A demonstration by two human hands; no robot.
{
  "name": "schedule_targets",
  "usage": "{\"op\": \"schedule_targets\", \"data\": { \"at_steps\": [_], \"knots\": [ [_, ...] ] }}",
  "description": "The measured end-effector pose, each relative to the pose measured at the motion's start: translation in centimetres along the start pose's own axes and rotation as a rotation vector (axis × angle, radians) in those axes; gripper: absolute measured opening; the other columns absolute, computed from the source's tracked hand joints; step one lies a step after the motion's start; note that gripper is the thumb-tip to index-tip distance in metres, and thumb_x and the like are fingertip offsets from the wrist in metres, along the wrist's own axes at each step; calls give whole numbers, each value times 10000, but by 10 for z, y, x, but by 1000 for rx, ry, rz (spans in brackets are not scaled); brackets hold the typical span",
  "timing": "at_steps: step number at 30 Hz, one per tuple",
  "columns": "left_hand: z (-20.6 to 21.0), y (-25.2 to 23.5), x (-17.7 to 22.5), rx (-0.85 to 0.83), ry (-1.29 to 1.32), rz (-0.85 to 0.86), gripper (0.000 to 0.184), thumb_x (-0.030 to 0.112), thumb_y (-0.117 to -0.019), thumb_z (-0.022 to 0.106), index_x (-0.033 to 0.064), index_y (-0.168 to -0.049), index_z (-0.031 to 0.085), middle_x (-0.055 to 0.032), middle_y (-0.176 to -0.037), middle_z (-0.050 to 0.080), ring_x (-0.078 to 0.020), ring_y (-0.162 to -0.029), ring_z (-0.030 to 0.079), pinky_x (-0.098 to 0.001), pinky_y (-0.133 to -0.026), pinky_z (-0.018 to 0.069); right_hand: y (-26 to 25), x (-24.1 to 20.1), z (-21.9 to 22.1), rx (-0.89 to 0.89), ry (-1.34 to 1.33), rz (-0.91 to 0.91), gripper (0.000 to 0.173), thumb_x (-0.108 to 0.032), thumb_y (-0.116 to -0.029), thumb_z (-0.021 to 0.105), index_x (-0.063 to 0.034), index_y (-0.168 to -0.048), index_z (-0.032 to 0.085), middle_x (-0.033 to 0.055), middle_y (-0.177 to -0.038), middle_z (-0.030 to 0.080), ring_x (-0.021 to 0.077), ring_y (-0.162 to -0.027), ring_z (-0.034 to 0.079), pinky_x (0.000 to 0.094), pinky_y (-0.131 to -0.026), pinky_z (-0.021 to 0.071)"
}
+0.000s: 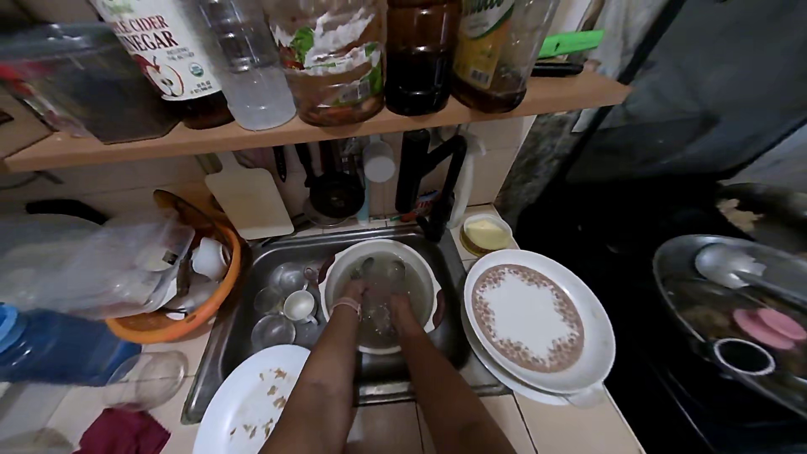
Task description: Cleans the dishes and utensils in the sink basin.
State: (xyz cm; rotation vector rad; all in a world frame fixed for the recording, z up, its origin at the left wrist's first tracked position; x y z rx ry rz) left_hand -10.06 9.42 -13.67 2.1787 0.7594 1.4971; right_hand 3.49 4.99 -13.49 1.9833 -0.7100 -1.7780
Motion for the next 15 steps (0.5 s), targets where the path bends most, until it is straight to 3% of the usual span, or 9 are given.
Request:
{"op": "schedule_targets", "data": {
  "at_steps": [1,2,3,5,7,9,11,13,15],
  "knots": [
    [-1,-4,2,20,118,11,319,140,-1023,604,-62,-1269,608,-198,-1170,636,-252,-993,596,-407,-896,495,-4,-3,0,3,-51,-42,393,-76,-1068,503,93,-1422,486,280,-1379,556,336,-1216,580,454,-1044,470],
    [-1,-10,3,34,255,21,284,158,-1027,611,-50,-1220,611,-148,-1031,620,-192,-844,563,-342,-778,497,-10,-5,2,5,-123,-79,356,-67,-1064,507,75,-1390,506,232,-1241,601,256,-1016,603,391,-895,510],
    [1,-15,6,23,376,20,257,203,-1045,593,-19,-1174,597,-79,-892,558,-132,-704,511,-279,-653,477,-14,-6,4,-8,-187,-102,322,-84,-1073,502,61,-1359,531,180,-1128,628,182,-861,588,331,-772,508],
    [4,-18,15,-63,504,-3,324,328,-1065,557,27,-1184,563,-30,-809,495,-112,-631,473,-268,-594,469,-19,-7,10,-46,-293,-114,264,-112,-1080,504,55,-1277,561,106,-946,629,97,-644,518,257,-583,455],
    [7,-19,20,-169,495,1,385,387,-1069,528,37,-1229,553,-46,-840,525,-133,-665,505,-301,-637,494,-24,-5,16,-106,-360,-125,231,-101,-1070,521,55,-1239,539,75,-848,620,73,-565,499,230,-511,435],
    [13,-18,21,-239,466,12,282,300,-1059,561,42,-1172,561,-34,-777,551,-118,-598,533,-278,-567,506,-27,-5,20,-162,-396,-138,231,-103,-1069,521,44,-1248,516,55,-792,608,66,-526,494,217,-472,422],
    [15,-17,19,-252,434,-7,215,160,-1035,587,6,-1181,555,-65,-788,575,-138,-596,549,-291,-558,505,-28,-5,22,-185,-418,-123,241,-129,-1088,487,35,-1265,507,53,-782,601,73,-518,489,222,-464,419],
    [11,-19,19,-161,362,26,215,165,-1026,600,6,-1164,562,-66,-815,580,-133,-624,556,-286,-575,508,-28,-3,22,-181,-405,-93,263,-142,-1098,465,26,-1296,506,51,-781,584,78,-520,485,226,-461,412],
    [-1,-20,19,-8,267,101,418,271,-1028,633,-29,-1311,566,-168,-1088,633,-219,-911,607,-381,-825,525,-22,-1,20,-178,-309,-35,289,-160,-1103,457,17,-1328,495,48,-804,566,80,-556,487,230,-493,415]
  ]
}}
Point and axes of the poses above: each hand's wrist, its own y-axis away from the middle knuckle, its own z-axis out of the palm, x = y × z, the point moved 8 cm from there along -y, towards the middle knuckle
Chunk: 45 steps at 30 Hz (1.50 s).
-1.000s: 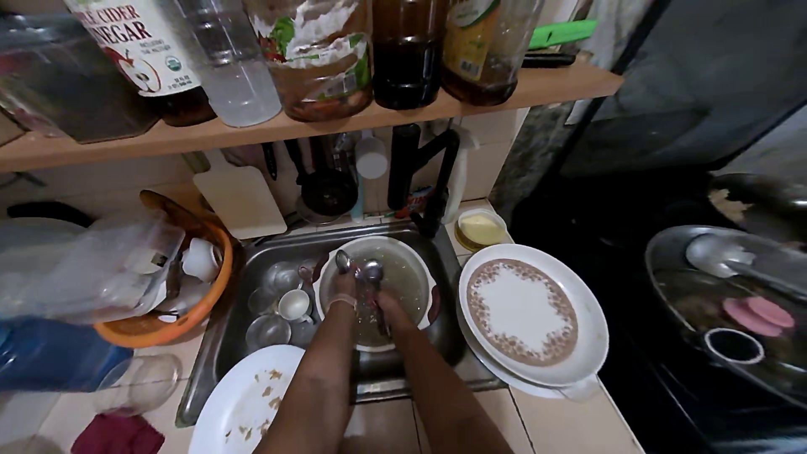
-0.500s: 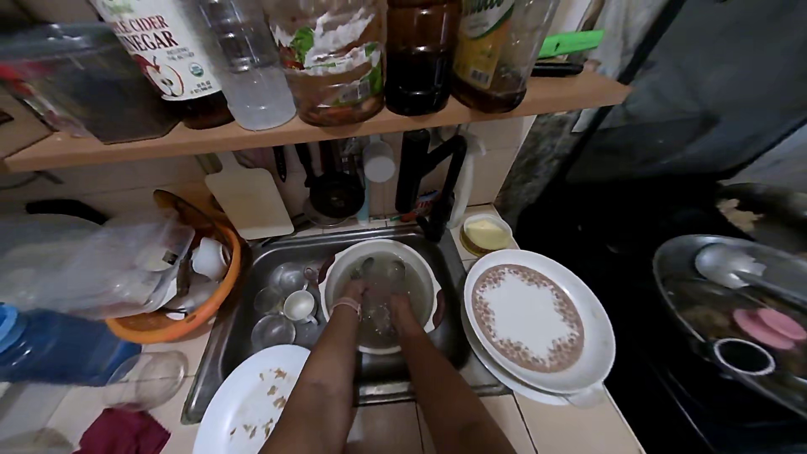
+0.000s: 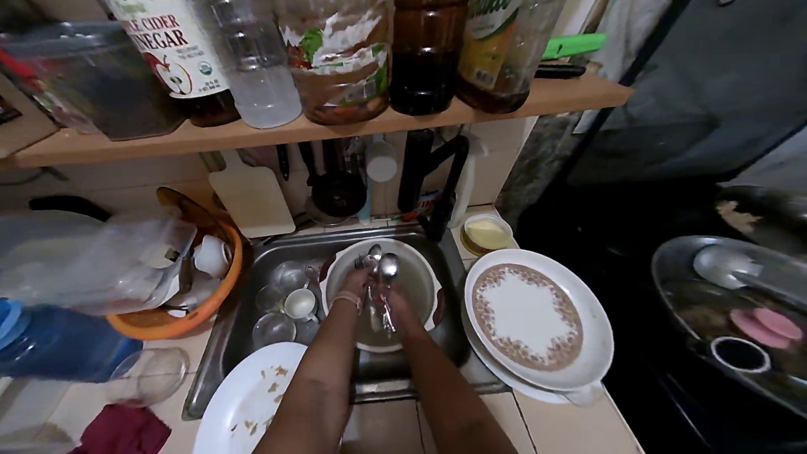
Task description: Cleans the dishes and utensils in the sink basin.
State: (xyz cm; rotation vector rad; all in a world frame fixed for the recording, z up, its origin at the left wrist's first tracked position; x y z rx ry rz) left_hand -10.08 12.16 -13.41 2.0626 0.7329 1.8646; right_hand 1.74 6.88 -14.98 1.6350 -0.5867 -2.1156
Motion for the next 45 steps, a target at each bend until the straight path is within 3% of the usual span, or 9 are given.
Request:
{"op": "schedule_targets", "data": {
  "at_steps": [3,9,13,20,26,30,33,40,45],
  "knots": [
    [-18,3,4,151,-75,125,553,329,-1014,659,-54,-1394,535,-276,-1351,590,-362,-1246,580,-507,-1077,449,3,6,-1,6,128,97,315,-187,-1090,504,6,-1339,508,49,-836,584,73,-580,486,228,-516,414],
    [2,29,-14,-46,-305,-90,325,120,-987,639,-42,-1267,618,-188,-1186,647,-259,-1021,614,-426,-911,502,-1,12,-2,26,101,149,269,-163,-1083,512,7,-1290,531,40,-800,581,74,-574,517,220,-520,442],
    [1,26,-19,-32,-324,-108,280,98,-1008,582,-46,-1247,604,-191,-1144,624,-257,-972,590,-422,-856,499,15,9,-8,86,130,134,316,-171,-1078,516,55,-1294,561,153,-1065,614,186,-858,587,343,-778,516],
    [6,47,-6,-61,-805,26,344,65,-1052,519,-87,-1359,555,-282,-1423,542,-387,-1351,510,-507,-1124,403,24,1,-12,108,483,133,406,-136,-1104,428,108,-1422,489,295,-1484,484,382,-1377,488,499,-1147,381],
    [11,21,-18,12,331,-127,387,295,-1092,473,5,-1343,525,-175,-1139,596,-251,-939,573,-441,-814,508,0,-4,-9,82,-41,-72,270,-144,-1095,477,43,-1260,578,77,-936,631,79,-657,531,236,-582,454],
    [15,19,-7,-140,395,-63,557,536,-1086,341,69,-1308,548,-106,-991,623,-189,-804,599,-380,-707,532,-5,1,-2,30,-70,-25,263,-169,-1089,497,27,-1236,594,36,-800,587,69,-560,487,219,-503,417],
    [22,18,-11,-195,306,-64,218,262,-1074,517,49,-1101,551,-25,-694,545,-109,-536,535,-266,-506,501,-4,4,-3,46,-43,13,236,-159,-1076,524,25,-1202,599,25,-747,571,68,-541,483,218,-489,414],
    [-6,11,-8,62,-62,67,552,346,-1034,622,-40,-1413,512,-248,-1279,610,-305,-1099,606,-457,-972,493,5,8,-5,9,42,159,198,-132,-1055,556,-1,-1196,602,13,-749,519,59,-531,446,196,-482,396],
    [-15,3,-4,111,-149,147,554,310,-1019,655,-46,-1420,516,-279,-1372,579,-364,-1258,578,-500,-1082,449,7,14,-3,24,98,220,323,-280,-1120,434,-6,-1252,545,51,-786,553,109,-572,525,245,-517,456]
  ]
}}
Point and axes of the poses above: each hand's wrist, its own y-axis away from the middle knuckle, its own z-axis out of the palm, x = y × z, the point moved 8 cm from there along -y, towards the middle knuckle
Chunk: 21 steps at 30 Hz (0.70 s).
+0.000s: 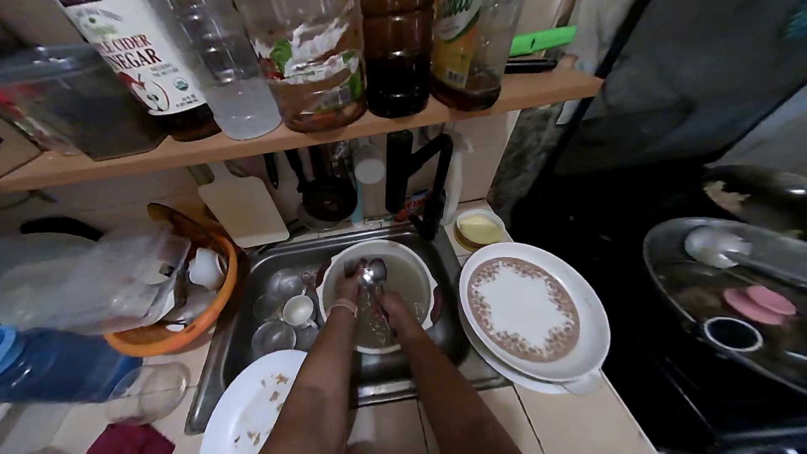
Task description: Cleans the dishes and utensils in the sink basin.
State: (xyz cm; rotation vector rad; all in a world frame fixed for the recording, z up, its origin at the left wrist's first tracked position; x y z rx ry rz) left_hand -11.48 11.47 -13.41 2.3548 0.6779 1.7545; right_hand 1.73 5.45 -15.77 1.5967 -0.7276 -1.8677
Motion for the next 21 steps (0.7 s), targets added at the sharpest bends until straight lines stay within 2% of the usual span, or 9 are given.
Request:
{"op": "schedule_targets", "data": {
  "at_steps": [2,3,5,6,9,14,15,18,21],
  "knots": [
    [8,4,-5,-78,-92,-89,570,295,-993,691,-48,-1415,521,-263,-1359,592,-348,-1247,584,-497,-1073,456,-1,3,5,-26,-52,3,367,-285,-1137,364,-5,-1330,500,82,-834,570,150,-623,564,295,-572,502],
    [14,9,-9,-122,-130,-168,502,257,-988,691,-43,-1369,560,-233,-1288,627,-307,-1160,613,-467,-1011,487,-3,4,8,-50,-88,-6,360,-277,-1139,347,-6,-1325,494,82,-843,555,156,-638,556,307,-587,505],
    [26,14,-16,-216,-161,-278,305,151,-990,646,-24,-1234,594,-133,-1013,628,-191,-832,593,-360,-753,519,-2,2,11,-74,-131,-45,296,-215,-1124,378,-2,-1249,541,73,-884,558,140,-690,544,301,-627,500],
    [29,16,-17,-255,-185,-305,261,111,-982,637,-27,-1200,600,-120,-962,615,-180,-779,569,-351,-715,506,3,0,10,-78,-117,-64,293,-199,-1116,410,14,-1245,564,94,-963,591,145,-774,562,308,-702,507],
    [33,22,-17,-287,-285,-324,267,91,-941,681,-42,-1168,630,-145,-1003,636,-212,-839,585,-398,-777,510,15,-7,1,-20,-29,-132,319,-161,-1081,513,87,-1262,598,196,-1186,639,211,-1016,612,353,-914,510],
    [39,32,-14,-276,-174,-283,317,186,-1006,620,-44,-1224,634,-189,-1134,648,-259,-983,611,-442,-884,508,-1,-2,-11,97,31,-138,399,-215,-1075,542,92,-1329,565,250,-1321,602,305,-1194,595,447,-1030,482],
    [42,29,-15,-280,-112,-283,300,178,-1013,606,-40,-1220,619,-177,-1099,630,-245,-943,590,-424,-850,503,-1,-6,-13,111,44,-165,399,-191,-1079,529,98,-1353,550,270,-1361,578,330,-1242,572,465,-1065,458],
    [46,21,-13,-329,-46,-262,260,127,-1010,587,-27,-1219,587,-126,-999,599,-194,-830,555,-370,-762,495,-3,-16,-12,111,-31,-282,336,-126,-1057,556,94,-1310,563,248,-1263,615,286,-1121,605,433,-985,498],
    [45,20,-2,-353,-14,-199,330,37,-970,609,-37,-1281,526,-128,-995,594,-186,-818,568,-354,-745,512,-7,-17,-8,59,-188,-334,291,-63,-1074,452,84,-1309,538,198,-1173,615,220,-1004,599,376,-894,514]
  ]
}}
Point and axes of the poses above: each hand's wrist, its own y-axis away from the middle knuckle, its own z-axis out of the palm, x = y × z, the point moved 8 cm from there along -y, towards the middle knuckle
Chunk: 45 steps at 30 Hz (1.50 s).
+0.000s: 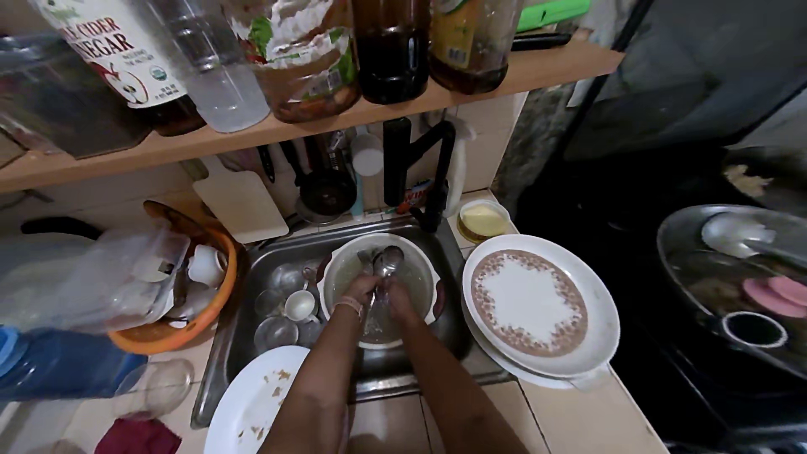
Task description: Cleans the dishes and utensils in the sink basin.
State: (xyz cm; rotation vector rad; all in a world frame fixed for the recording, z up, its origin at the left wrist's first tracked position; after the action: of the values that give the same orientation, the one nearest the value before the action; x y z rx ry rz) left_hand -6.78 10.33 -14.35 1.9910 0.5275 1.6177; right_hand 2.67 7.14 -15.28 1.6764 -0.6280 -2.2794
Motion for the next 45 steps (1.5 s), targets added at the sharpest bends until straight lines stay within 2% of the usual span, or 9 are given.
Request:
{"op": "schedule_targets", "data": {
  "at_steps": [8,11,14,18,21,27,31,35,45],
  "knots": [
    [9,18,22,-108,-593,22,750,60,-919,686,75,-1569,312,-231,-1365,560,-317,-1134,600,-486,-941,507,10,14,7,59,-510,312,192,-155,-1089,399,-34,-1037,538,60,-770,520,124,-595,497,262,-527,452],
    [15,21,19,-104,-556,26,547,166,-1002,639,-36,-1466,431,-247,-1325,581,-315,-1166,598,-477,-1010,483,5,18,0,102,-456,299,130,-105,-1054,455,-33,-989,542,37,-739,477,97,-564,441,227,-495,399],
    [14,20,9,-76,-438,-26,363,218,-1041,581,-27,-1306,546,-118,-1020,616,-181,-854,594,-364,-803,515,3,19,-9,160,-421,286,176,-165,-1069,454,-24,-1028,550,44,-754,489,105,-554,451,237,-494,422],
    [17,26,17,-176,-608,-108,265,123,-1029,546,14,-1270,553,-49,-933,588,-124,-744,549,-316,-719,495,11,3,-32,315,-254,172,339,-159,-1078,496,87,-1305,547,230,-1172,604,282,-958,605,435,-822,531],
    [26,45,43,-204,-953,-66,270,131,-1042,497,10,-1273,567,-90,-989,580,-160,-790,529,-356,-747,473,8,-2,-36,309,-206,76,463,-248,-1121,414,105,-1413,475,293,-1398,536,364,-1252,565,499,-1046,483],
    [40,87,79,-171,-1385,80,382,98,-1047,502,-106,-1369,522,-309,-1400,543,-442,-1312,528,-606,-1077,403,17,-10,-40,394,-351,166,455,-253,-1140,331,72,-1429,466,295,-1401,515,390,-1229,565,529,-997,500],
    [23,102,87,33,-1451,188,367,115,-1059,499,-59,-1379,547,-289,-1357,596,-463,-1288,557,-642,-1041,422,22,-17,-39,241,48,163,361,-115,-1101,430,122,-1363,503,300,-1358,546,363,-1203,585,458,-1013,493],
    [3,101,88,-27,-1384,205,390,62,-1016,574,-77,-1378,530,-319,-1330,589,-485,-1258,562,-650,-1034,428,48,-36,-30,53,620,40,385,-158,-1101,440,105,-1348,574,278,-1445,541,364,-1384,496,483,-1165,365],
    [-34,142,76,148,-1227,257,368,22,-972,624,-104,-1309,548,-351,-1252,610,-534,-1171,592,-684,-964,456,95,-45,2,-166,900,-115,357,-109,-1085,447,59,-1374,573,267,-1415,568,361,-1349,535,489,-1141,401]
  ]
}}
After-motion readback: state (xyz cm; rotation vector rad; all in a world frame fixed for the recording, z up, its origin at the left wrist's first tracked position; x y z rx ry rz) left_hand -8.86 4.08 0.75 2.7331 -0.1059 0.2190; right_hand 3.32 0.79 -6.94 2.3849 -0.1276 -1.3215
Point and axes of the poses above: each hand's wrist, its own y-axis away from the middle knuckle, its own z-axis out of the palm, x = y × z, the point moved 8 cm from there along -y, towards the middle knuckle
